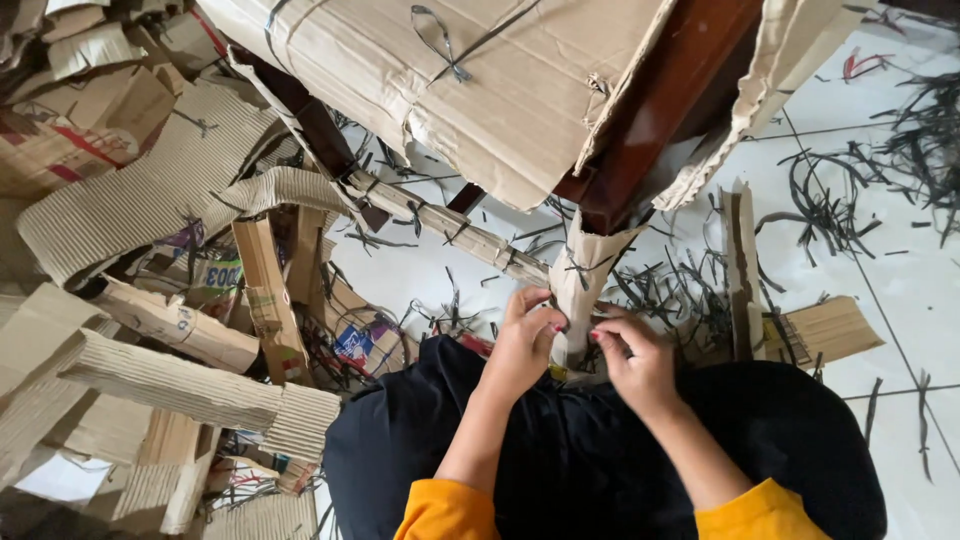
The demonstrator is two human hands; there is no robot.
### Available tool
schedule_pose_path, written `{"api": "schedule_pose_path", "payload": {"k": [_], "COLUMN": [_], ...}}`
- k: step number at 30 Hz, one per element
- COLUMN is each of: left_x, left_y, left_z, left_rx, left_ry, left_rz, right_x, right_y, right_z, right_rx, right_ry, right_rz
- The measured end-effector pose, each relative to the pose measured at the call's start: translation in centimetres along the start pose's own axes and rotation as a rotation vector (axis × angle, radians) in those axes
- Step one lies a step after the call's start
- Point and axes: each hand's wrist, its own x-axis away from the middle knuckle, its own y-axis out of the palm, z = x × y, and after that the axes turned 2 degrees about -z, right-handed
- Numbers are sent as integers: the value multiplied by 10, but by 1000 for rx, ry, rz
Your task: The person wraps corrugated cardboard strips around the legs of a wooden chair and secures them with black plastic ties. They use scissors to cut the ties after fastening each leg.
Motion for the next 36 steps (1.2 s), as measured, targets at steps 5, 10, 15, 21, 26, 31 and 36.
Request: {"api": "schedule_pose_path", "payload": {"k": [5,10,15,21,26,31,36], "left_x": [-3,2,9,-21,-24,-19,-21], "left_y": [-1,-3,-1,13,23,23,22], "left_z": [13,12,5,29,5,4,9], "left_rx": [174,20,-290,-245,-245,-282,-264], "left_ry": [-42,19,151,358,446,451,463], "left_rz": [91,98,-70,-29,75,123,143], "right_x": [34,33,9,17,-16,-23,-9], "right_y": [28,38,33,32,3,-20,-20], "right_z": [-10,-16,-32,-8,-21,-24,2], "right_rx": [-93,-169,-567,-141,-31,212,313], "right_ry": [306,423,473,332,120,-188,-388], "right_rz": [27,150,219,148,174,82,25]}}
